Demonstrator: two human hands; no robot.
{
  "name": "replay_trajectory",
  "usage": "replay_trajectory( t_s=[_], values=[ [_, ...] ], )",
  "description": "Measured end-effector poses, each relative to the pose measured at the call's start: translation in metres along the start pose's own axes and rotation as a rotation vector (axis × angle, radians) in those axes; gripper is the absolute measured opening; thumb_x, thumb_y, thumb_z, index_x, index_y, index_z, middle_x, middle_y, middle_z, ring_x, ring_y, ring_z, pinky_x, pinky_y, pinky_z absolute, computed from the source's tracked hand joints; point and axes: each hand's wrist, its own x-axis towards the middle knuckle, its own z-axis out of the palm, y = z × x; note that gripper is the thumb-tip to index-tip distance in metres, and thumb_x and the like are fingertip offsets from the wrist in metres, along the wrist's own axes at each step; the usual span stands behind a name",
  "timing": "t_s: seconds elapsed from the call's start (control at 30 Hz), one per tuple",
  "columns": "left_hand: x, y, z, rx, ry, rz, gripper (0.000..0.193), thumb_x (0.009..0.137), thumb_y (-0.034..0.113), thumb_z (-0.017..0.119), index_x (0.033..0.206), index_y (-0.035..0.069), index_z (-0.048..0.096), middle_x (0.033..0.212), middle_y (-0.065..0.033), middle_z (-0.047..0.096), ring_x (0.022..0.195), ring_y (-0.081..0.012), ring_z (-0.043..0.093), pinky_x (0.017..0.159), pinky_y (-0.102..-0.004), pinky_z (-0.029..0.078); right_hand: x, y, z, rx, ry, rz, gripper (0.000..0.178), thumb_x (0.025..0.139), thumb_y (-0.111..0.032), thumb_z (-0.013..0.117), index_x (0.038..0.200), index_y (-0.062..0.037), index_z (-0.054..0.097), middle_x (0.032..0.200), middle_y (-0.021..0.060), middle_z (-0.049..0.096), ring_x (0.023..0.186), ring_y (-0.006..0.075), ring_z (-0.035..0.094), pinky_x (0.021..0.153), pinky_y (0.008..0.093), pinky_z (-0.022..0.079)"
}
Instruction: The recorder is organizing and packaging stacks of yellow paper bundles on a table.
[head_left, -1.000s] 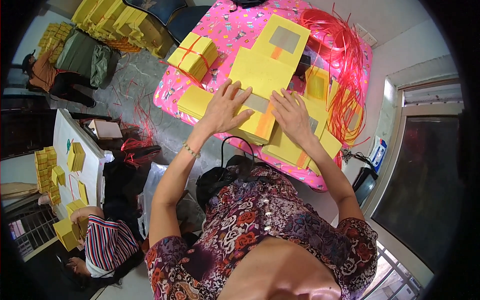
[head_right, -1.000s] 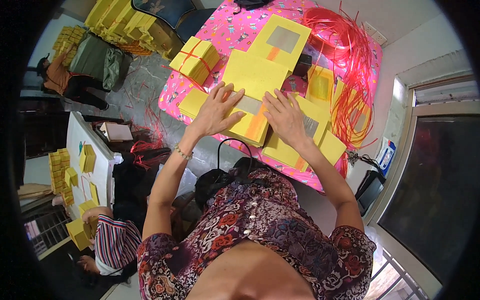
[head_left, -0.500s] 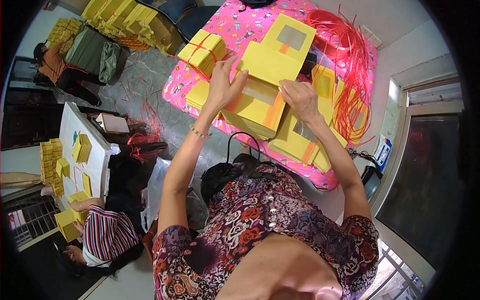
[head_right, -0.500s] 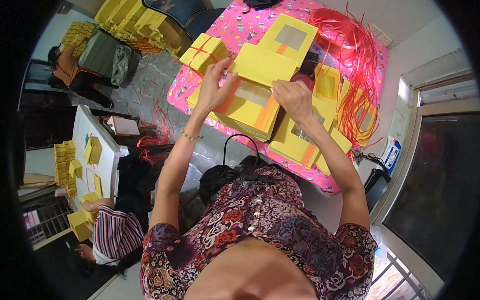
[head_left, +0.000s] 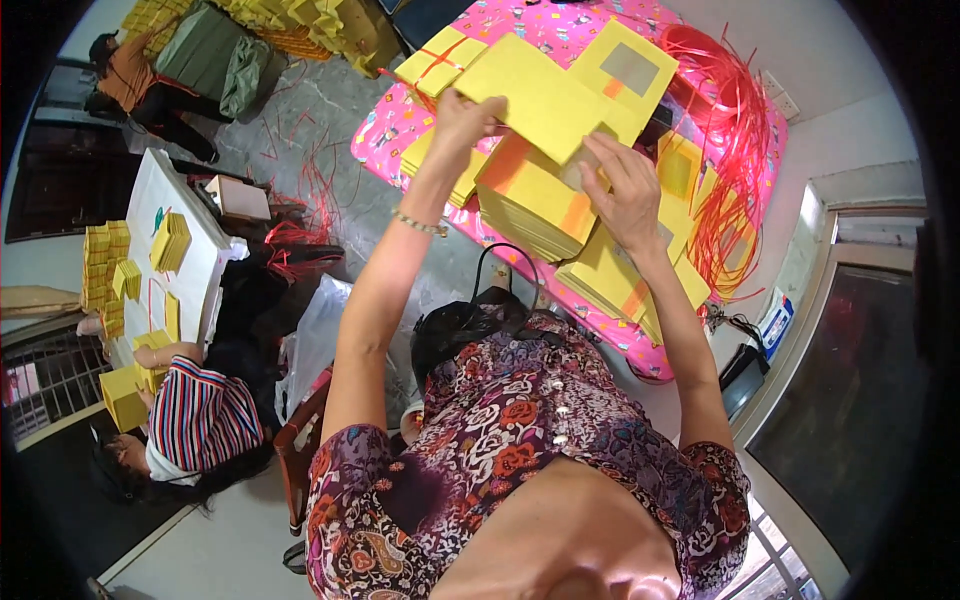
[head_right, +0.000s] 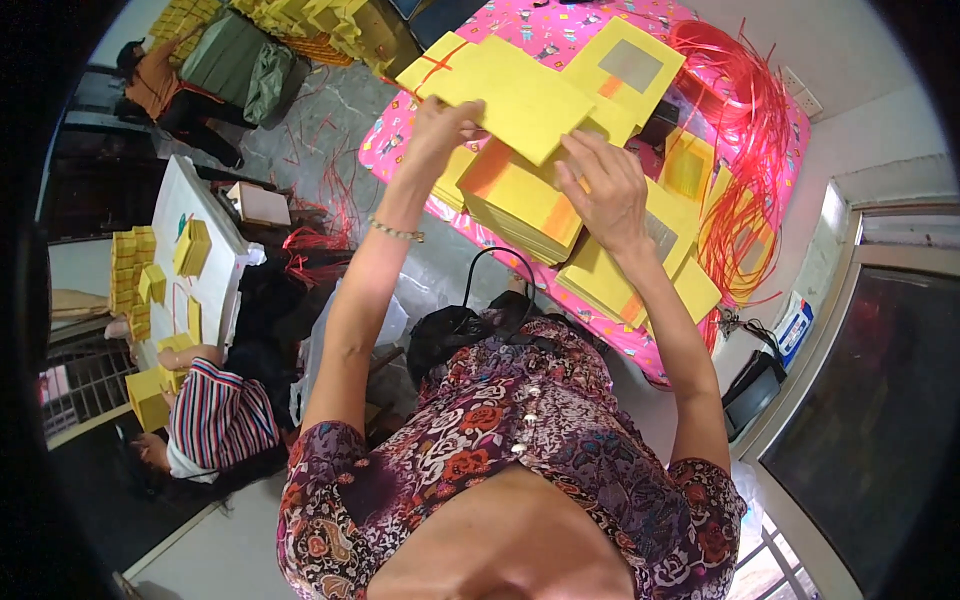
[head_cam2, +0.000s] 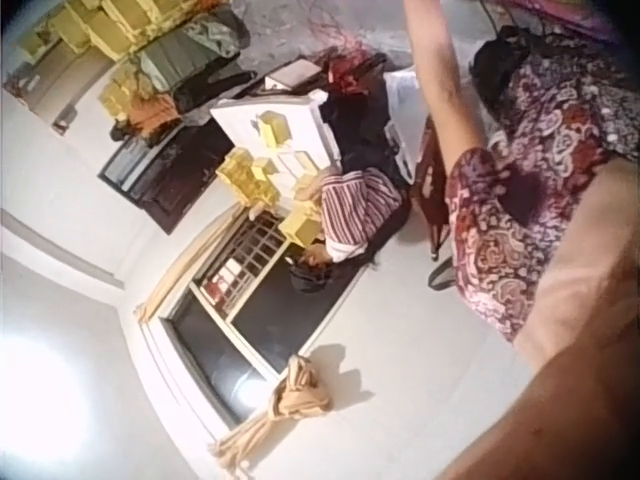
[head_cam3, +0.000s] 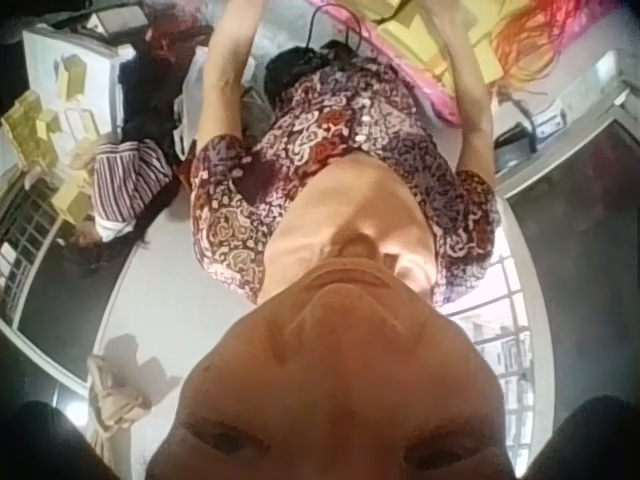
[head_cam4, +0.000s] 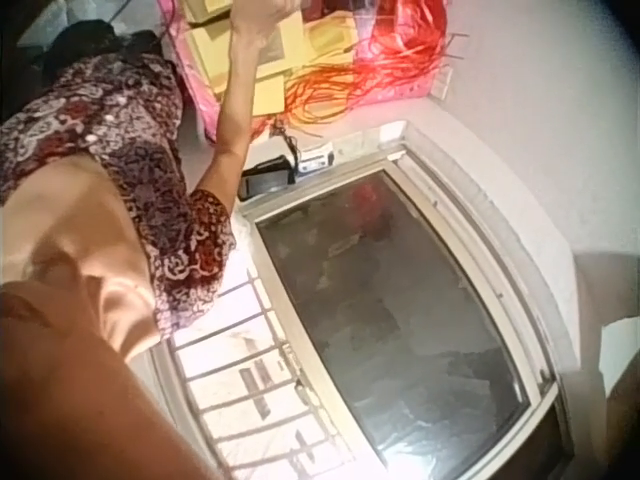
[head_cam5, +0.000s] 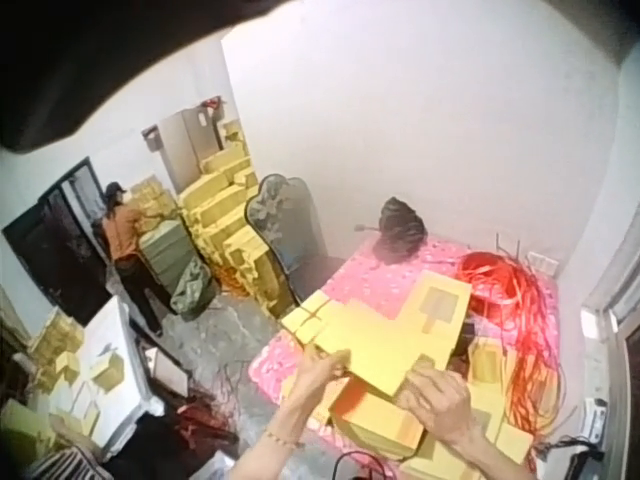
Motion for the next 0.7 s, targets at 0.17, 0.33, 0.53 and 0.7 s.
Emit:
replay_trajectory(
  t_s=[0.17,0.33,0.53,0.7],
  values=[
    [-0.006,-0.012,-0.072,-0.308,0.126,0.008,0.027,0.093,0.007,0.061,0.118,0.001,0.053,0.107,-0.0118,0.066,0.088,-0.0211,0.067,0.074,-0.0333,0.055,-0.025,-0.002,0.004,0.06,-0.07,0.181,0.027,0.087,-0.015,0.069,0.112,-0.0053,0.068,0.11,0.0117,0.068,0.098,0.0301,0.065,0.085,0.0395,0.049],
    [0.009,-0.088,-0.148,-0.442,0.212,-0.054,0.025,0.094,0.003,0.058,0.118,0.005,0.055,0.107,-0.0083,0.065,0.091,-0.0213,0.065,0.077,-0.0379,0.055,-0.04,-0.009,0.012,0.099,-0.157,0.246,0.023,0.089,-0.013,0.067,0.111,-0.0061,0.069,0.108,0.0116,0.068,0.099,0.0301,0.065,0.086,0.0395,0.049],
    [0.017,-0.155,-0.129,-0.378,0.253,-0.212,0.022,0.095,0.005,0.061,0.116,0.01,0.057,0.092,-0.0018,0.062,0.069,-0.0123,0.055,0.075,-0.0346,0.055,-0.045,-0.009,0.01,0.114,-0.181,0.317,0.021,0.09,-0.012,0.065,0.11,-0.0063,0.068,0.106,0.0105,0.068,0.099,0.0285,0.065,0.084,0.0387,0.049],
    [0.032,-0.188,-0.132,-0.209,0.199,-0.241,0.028,0.094,0.005,0.063,0.122,0.005,0.056,0.104,-0.0066,0.066,0.083,-0.0172,0.065,0.077,-0.035,0.057,-0.044,-0.01,0.01,0.094,-0.183,0.317,0.021,0.09,-0.011,0.065,0.11,-0.0063,0.068,0.106,0.01,0.068,0.098,0.0282,0.066,0.083,0.0382,0.049]
  ],
)
